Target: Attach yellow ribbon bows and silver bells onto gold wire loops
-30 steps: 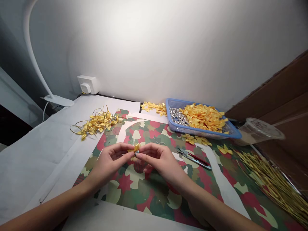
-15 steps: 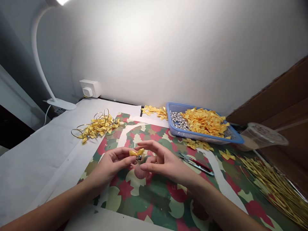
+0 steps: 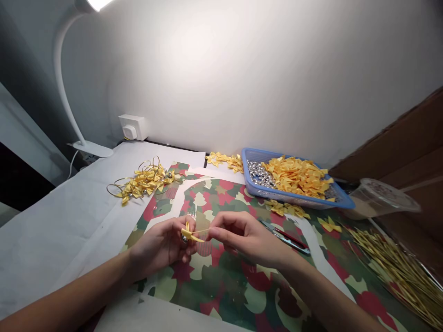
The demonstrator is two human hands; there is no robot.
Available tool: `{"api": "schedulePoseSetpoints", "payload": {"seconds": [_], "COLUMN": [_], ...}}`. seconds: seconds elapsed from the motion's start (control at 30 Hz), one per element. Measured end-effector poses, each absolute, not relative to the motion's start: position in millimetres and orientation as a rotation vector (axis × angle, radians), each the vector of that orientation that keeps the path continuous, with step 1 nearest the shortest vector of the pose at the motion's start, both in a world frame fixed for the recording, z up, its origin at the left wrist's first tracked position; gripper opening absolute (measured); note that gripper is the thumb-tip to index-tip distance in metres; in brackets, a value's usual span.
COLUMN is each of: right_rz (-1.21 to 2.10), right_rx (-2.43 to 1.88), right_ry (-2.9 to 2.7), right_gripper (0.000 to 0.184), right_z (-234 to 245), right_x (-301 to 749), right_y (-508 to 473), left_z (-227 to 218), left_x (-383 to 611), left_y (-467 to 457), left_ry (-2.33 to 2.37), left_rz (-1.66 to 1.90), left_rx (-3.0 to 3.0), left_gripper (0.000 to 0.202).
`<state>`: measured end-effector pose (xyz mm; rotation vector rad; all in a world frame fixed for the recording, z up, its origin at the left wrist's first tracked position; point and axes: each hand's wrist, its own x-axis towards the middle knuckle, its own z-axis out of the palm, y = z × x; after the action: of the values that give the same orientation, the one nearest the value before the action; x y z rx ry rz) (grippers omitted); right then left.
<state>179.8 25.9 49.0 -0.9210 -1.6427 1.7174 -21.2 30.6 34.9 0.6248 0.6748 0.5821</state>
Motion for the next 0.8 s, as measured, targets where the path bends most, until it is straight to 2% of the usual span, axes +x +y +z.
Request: {"api": "schedulePoseSetpoints", "payload": {"seconds": [0.3,0.53,0.67,0.8], "right_rz": [1.664,1.608,1.475,1.358], "right_rx": [-0.994,-0.954,-0.998,-1.042], "right_ry": [-1.696,-1.773,-1.884,-1.95], "right_gripper": [0.035,0.034,0.028,0.03], "right_z": [45,52,53,55], "right_x": [183,185,192,200], "right_y": [31,32,36,29], "left_z": [39,36,26,23], "left_x": [-21,-24,-24,-20], "left_y": [32,33,36,35], "left_ry": [0.685,0.699,0.735,0.761], "left_rz": [0.603,0.539,0.534,0.504], "left_rx": [0.608,0.832,0.952,1.054], "left_gripper": [0.007,0.023,0.026,0.04]}}
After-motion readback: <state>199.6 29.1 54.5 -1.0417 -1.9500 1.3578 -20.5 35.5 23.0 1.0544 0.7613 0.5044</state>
